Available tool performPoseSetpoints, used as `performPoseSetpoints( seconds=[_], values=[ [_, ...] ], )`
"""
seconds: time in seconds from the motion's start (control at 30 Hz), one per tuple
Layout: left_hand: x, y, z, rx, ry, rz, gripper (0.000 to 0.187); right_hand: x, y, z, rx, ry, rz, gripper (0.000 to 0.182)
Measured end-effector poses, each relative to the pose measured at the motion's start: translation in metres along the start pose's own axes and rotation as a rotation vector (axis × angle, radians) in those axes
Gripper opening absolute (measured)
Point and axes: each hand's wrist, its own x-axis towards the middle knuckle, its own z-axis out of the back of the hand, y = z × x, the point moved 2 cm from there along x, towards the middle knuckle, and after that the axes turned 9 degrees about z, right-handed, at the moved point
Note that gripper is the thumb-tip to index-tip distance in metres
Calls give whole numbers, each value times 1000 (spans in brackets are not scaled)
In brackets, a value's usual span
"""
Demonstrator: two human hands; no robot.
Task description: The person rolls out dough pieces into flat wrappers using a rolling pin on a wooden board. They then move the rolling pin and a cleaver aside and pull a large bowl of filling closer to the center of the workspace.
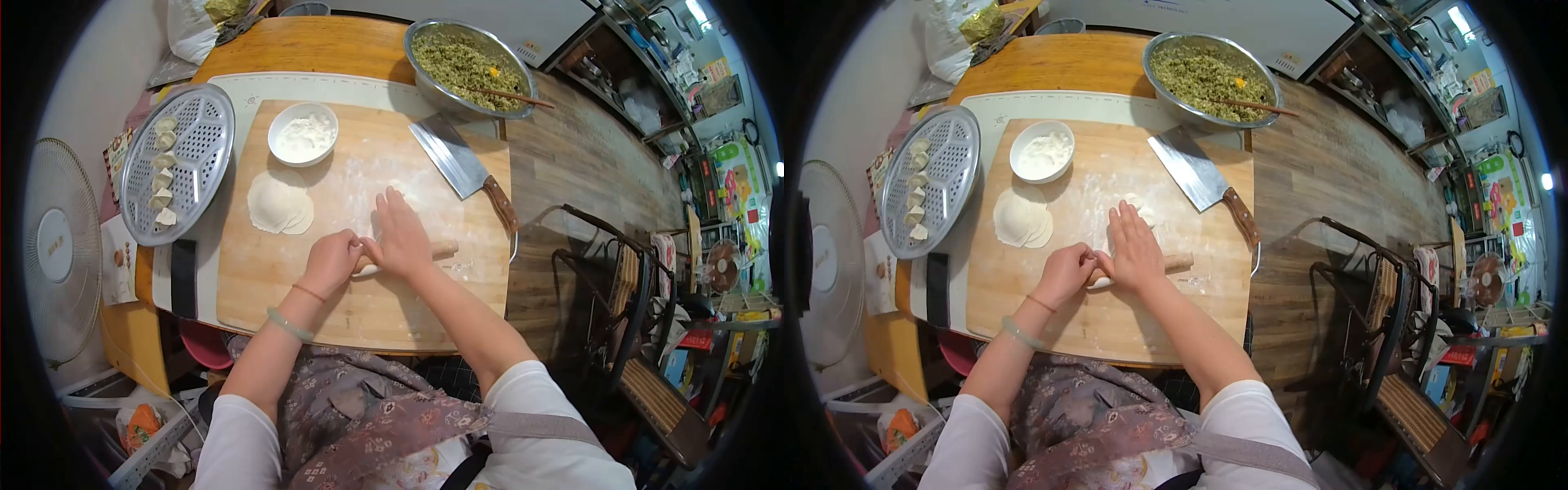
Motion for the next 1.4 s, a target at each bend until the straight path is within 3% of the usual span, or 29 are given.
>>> performPoseSetpoints(
  seconds=[0.03,0.13,0.2,0.23,0.3,0.37,0.5,0.57,0.6,0.73,0.83,0.93,0.97,1.0,1.03,1.13,1.2,1.3,1.37,1.4],
  values=[
    [1,2,1,1,9,2,11,-12,4,0,2,5,-8,69],
    [-6,12,-1,-31,53,-42,10,-80,24,12,112,321,113,69],
    [-19,20,1,-310,91,174,12,-97,30,21,98,365,148,69],
    [-20,20,2,-301,92,181,12,-99,32,21,57,394,177,68],
    [-21,12,2,-124,135,67,13,-52,17,3,54,338,154,66],
    [-6,1,5,-109,49,43,13,-7,2,-6,-74,170,27,66],
    [-4,11,4,-82,168,68,13,-62,22,11,-36,255,9,66],
    [-19,20,4,-246,70,125,16,-102,39,28,57,375,174,64],
    [-24,19,6,-261,184,200,16,-96,35,23,55,375,170,64],
    [-11,10,8,-142,56,56,15,-16,4,-10,-53,161,73,65],
    [0,11,5,-12,46,-21,15,-17,10,-8,-9,90,-23,67],
    [-7,21,2,-59,19,-81,14,-92,34,19,9,288,114,68],
    [-17,27,2,-154,56,36,14,-101,40,24,35,399,176,67],
    [-21,29,2,-246,94,150,14,-96,35,19,33,394,173,67],
    [-20,27,3,-241,99,145,14,-86,29,12,45,382,145,67],
    [-14,9,9,-106,-25,-4,14,-21,13,-4,-41,197,46,67],
    [2,8,7,-38,-5,-59,14,-11,10,-7,-66,106,-1,67],
    [0,14,5,14,71,-96,14,-65,25,7,-29,184,43,66],
    [-16,26,7,-239,20,67,13,-102,45,25,33,404,181,65],
    [-22,29,9,-257,43,138,12,-97,40,20,33,401,179,65]
  ],
)
